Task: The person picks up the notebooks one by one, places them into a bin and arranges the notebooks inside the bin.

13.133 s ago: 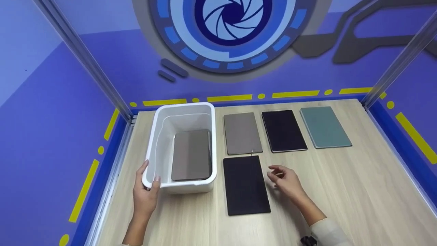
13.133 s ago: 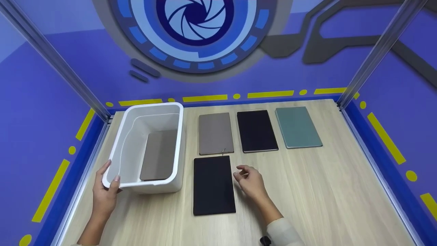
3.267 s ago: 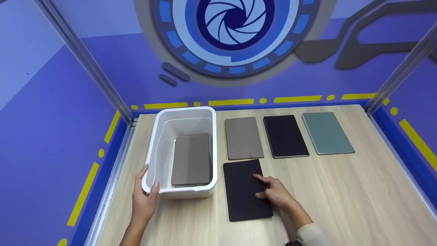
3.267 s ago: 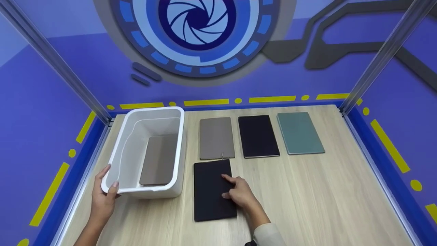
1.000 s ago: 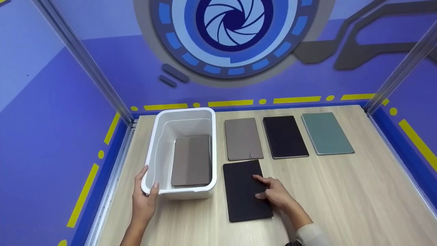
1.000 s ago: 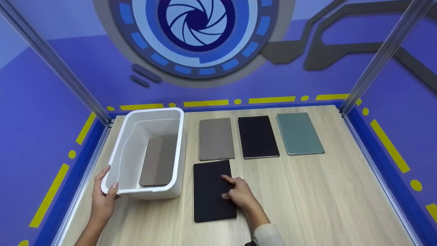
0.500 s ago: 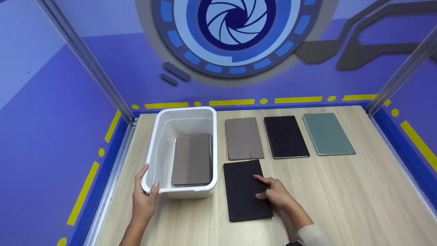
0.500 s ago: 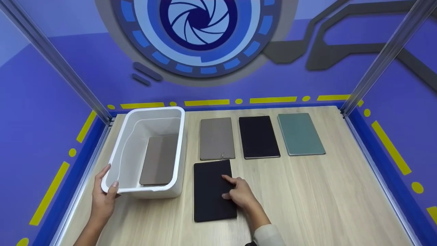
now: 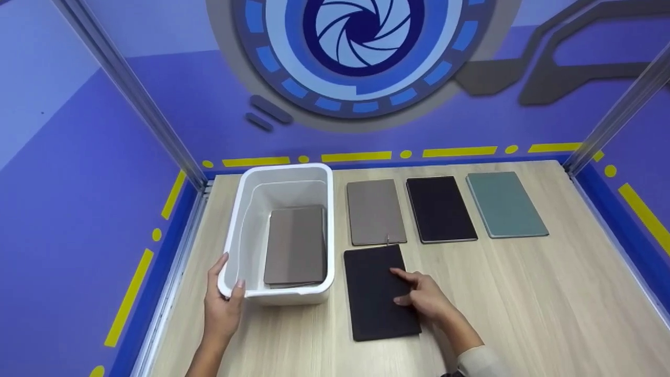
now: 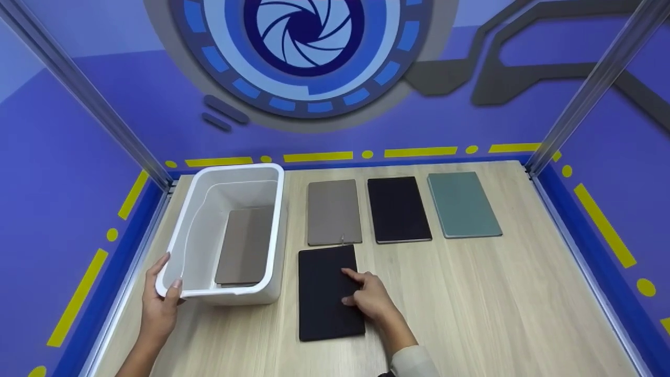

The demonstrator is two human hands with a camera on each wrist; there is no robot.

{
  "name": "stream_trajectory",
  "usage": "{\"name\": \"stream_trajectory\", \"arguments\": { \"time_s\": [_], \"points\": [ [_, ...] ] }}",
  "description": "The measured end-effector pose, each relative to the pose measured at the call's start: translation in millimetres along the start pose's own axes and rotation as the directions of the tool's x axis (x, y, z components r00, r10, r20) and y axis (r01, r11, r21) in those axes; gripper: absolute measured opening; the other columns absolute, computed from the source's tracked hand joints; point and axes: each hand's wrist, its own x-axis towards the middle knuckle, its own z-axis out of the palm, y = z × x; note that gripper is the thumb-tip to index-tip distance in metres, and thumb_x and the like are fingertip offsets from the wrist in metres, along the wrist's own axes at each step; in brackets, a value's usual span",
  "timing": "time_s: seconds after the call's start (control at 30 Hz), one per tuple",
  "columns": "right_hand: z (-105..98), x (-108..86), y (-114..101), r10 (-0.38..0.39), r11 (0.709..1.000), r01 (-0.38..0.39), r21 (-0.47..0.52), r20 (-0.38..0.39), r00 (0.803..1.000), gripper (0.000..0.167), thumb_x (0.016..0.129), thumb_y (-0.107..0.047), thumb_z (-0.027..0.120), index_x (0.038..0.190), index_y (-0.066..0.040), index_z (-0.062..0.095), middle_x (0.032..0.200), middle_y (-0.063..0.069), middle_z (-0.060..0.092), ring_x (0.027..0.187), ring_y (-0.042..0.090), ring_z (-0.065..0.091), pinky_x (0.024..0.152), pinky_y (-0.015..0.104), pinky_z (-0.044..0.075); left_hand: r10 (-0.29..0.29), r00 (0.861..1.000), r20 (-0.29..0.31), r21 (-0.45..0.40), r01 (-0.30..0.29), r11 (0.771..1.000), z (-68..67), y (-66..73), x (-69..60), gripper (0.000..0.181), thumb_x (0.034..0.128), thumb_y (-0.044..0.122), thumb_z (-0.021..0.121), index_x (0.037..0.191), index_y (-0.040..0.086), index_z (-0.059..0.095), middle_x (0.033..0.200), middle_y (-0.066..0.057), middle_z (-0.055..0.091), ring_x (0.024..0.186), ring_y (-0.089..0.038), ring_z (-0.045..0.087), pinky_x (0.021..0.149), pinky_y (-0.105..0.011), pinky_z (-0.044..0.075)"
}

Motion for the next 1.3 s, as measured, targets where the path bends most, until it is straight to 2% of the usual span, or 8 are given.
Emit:
{"name": "stream_trajectory", "arguments": {
  "time_s": [0.37, 0.5, 0.8, 0.97, 1.13, 1.3],
  "points": [
    [-0.4, 0.4, 0.2, 0.003, 1.000, -0.003, 0.024, 0.011, 1.000, 0.077, 0.077, 0.009, 0.078, 0.150, -0.013, 0.064, 0.155, 0.026, 0.055, 0.152, 0.049, 0.045, 0.126, 0.061, 0.033, 0.011, 1.000, -0.007, -0.014, -0.011, 1.000, 0.0, -1.6, 1.4, 0.069, 0.0973, 0.005, 0.064, 0.162, 0.011, 0.042, 0.160, -0.021, 0.051, 0.131, 0.003, 0.054, 0.104, -0.006, 0.042],
    [0.2, 0.0, -1.8, 0.007, 0.999, -0.008, 0.031, 0.008, 1.000, 0.076, 0.077, 0.009, 0.077, 0.149, -0.013, 0.064, 0.153, 0.025, 0.056, 0.152, 0.048, 0.045, 0.127, 0.061, 0.032, 0.011, 1.000, -0.004, -0.029, -0.011, 1.000, -0.6, -1.8, 2.6, 0.069, 0.0971, 0.005, 0.064, 0.162, 0.011, 0.041, 0.161, -0.021, 0.050, 0.132, 0.001, 0.054, 0.104, -0.007, 0.043],
    [1.8, -2.4, -2.2, -0.002, 1.000, 0.002, 0.016, -0.003, 1.000, 0.076, 0.078, 0.009, 0.077, 0.150, -0.013, 0.063, 0.145, 0.023, 0.061, 0.149, 0.047, 0.048, 0.127, 0.062, 0.032, 0.053, 0.998, -0.017, -0.022, -0.053, 0.998, 0.8, -3.2, 0.9, 0.069, 0.0954, 0.003, 0.064, 0.161, 0.008, 0.043, 0.160, -0.024, 0.050, 0.131, 0.006, 0.053, 0.105, -0.007, 0.042],
    [0.9, -1.1, -2.7, -0.016, 1.000, 0.016, -0.011, -0.014, 1.000, 0.076, 0.078, 0.008, 0.077, 0.149, -0.012, 0.064, 0.153, 0.026, 0.057, 0.151, 0.049, 0.045, 0.127, 0.063, 0.030, 0.045, 0.999, -0.013, -0.034, -0.046, 0.998, 1.3, -2.8, -0.1, 0.069, 0.0956, 0.003, 0.064, 0.161, 0.008, 0.043, 0.159, -0.023, 0.050, 0.131, 0.004, 0.053, 0.105, -0.007, 0.042],
    [1.7, -2.0, -3.8, 0.000, 1.000, 0.000, 0.015, -0.013, 1.000, 0.073, 0.081, 0.007, 0.073, 0.151, -0.011, 0.061, 0.162, 0.027, 0.050, 0.155, 0.050, 0.039, 0.128, 0.064, 0.027, 0.023, 1.000, 0.001, -0.033, -0.023, 0.999, 1.0, -1.0, 0.9, 0.068, 0.0975, 0.004, 0.063, 0.161, 0.008, 0.042, 0.160, -0.023, 0.050, 0.133, 0.005, 0.052, 0.106, -0.007, 0.041],
    [3.9, -2.6, -1.8, -0.014, 0.999, 0.015, 0.030, -0.040, 0.999, 0.070, 0.085, 0.006, 0.067, 0.153, -0.009, 0.059, 0.165, 0.027, 0.045, 0.158, 0.048, 0.035, 0.129, 0.063, 0.026, 0.019, 1.000, -0.001, -0.030, -0.019, 0.999, 1.6, 0.1, 1.1, 0.067, 0.0982, 0.004, 0.063, 0.161, 0.009, 0.042, 0.162, -0.021, 0.049, 0.135, 0.006, 0.049, 0.108, -0.006, 0.039]
  ]
}}
